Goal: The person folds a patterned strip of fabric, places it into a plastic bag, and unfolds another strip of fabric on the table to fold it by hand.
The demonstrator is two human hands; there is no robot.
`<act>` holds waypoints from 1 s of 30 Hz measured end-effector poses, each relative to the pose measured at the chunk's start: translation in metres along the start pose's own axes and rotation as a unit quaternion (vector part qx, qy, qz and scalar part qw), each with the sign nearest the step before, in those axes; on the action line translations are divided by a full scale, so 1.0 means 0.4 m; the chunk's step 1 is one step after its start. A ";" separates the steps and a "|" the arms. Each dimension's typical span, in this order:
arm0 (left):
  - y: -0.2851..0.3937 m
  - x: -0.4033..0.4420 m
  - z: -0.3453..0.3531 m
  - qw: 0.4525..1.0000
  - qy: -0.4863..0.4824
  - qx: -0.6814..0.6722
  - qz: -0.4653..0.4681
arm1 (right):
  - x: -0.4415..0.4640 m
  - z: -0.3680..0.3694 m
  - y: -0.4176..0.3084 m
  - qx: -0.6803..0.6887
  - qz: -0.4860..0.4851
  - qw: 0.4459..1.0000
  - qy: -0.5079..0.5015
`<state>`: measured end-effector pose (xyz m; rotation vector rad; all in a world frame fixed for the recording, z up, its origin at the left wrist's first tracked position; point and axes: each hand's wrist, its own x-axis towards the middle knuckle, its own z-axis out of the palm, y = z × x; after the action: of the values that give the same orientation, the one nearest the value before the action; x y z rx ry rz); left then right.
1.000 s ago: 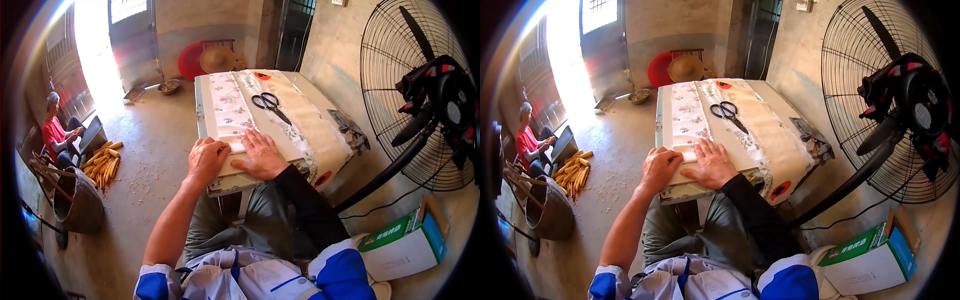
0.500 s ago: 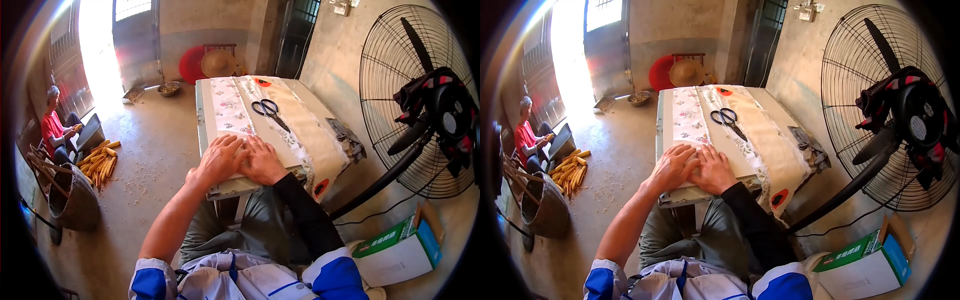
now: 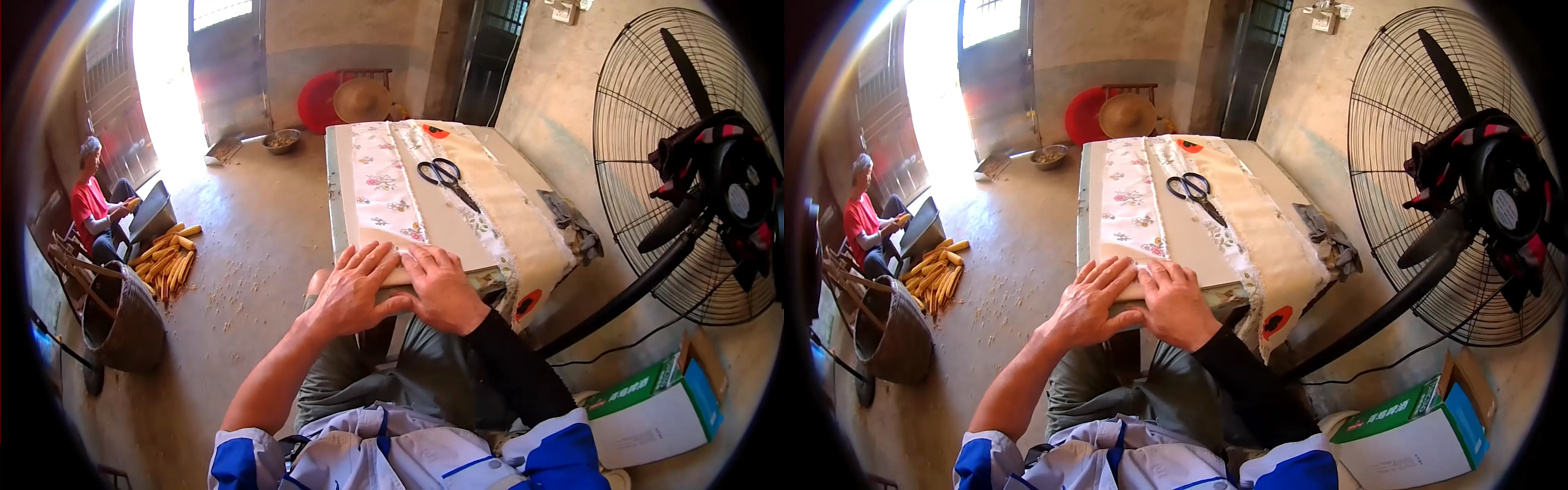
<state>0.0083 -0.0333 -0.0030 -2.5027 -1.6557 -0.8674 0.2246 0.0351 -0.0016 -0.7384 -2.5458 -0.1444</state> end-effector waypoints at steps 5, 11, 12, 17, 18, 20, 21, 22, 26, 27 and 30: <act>0.003 -0.008 -0.002 1.000 0.012 0.004 0.015 | -0.009 -0.049 0.028 0.009 -0.025 0.999 0.038; 0.026 -0.012 -0.009 1.000 0.023 -0.004 -0.005 | -0.037 -0.073 0.065 0.081 -0.012 0.997 0.011; 0.026 -0.011 -0.006 1.000 0.028 -0.001 -0.004 | -0.038 -0.073 0.070 0.101 -0.010 0.995 0.008; 0.037 0.009 0.002 0.999 0.038 0.019 -0.007 | -0.016 -0.060 0.133 0.195 0.028 0.978 0.070; 0.043 0.016 0.003 0.999 0.035 0.028 -0.011 | -0.002 -0.065 0.145 0.191 0.036 0.977 0.083; 0.056 0.035 0.003 0.998 0.028 0.046 -0.017 | 0.031 -0.070 0.165 0.182 0.042 0.976 0.112; 0.060 0.046 0.003 0.998 0.035 0.044 -0.006 | 0.050 -0.069 0.176 0.182 0.032 0.978 0.100; 0.062 0.058 0.002 0.998 0.043 0.041 0.005 | 0.071 -0.064 0.190 0.182 0.023 0.979 0.088; 0.073 0.089 -0.002 0.999 -0.028 -0.003 -0.030 | 0.162 -0.022 0.233 0.170 -0.042 0.984 0.040; 0.068 0.088 0.005 1.000 -0.010 -0.014 -0.009 | 0.181 -0.003 0.245 0.164 -0.059 0.984 0.027; 0.046 0.072 0.030 0.998 0.031 -0.039 0.037 | 0.224 0.046 0.262 0.135 -0.045 0.989 -0.043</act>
<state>0.0374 -0.0133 0.0052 -2.5405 -1.5305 -1.0093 0.2061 0.1711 0.0218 -0.5351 -2.6106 0.2025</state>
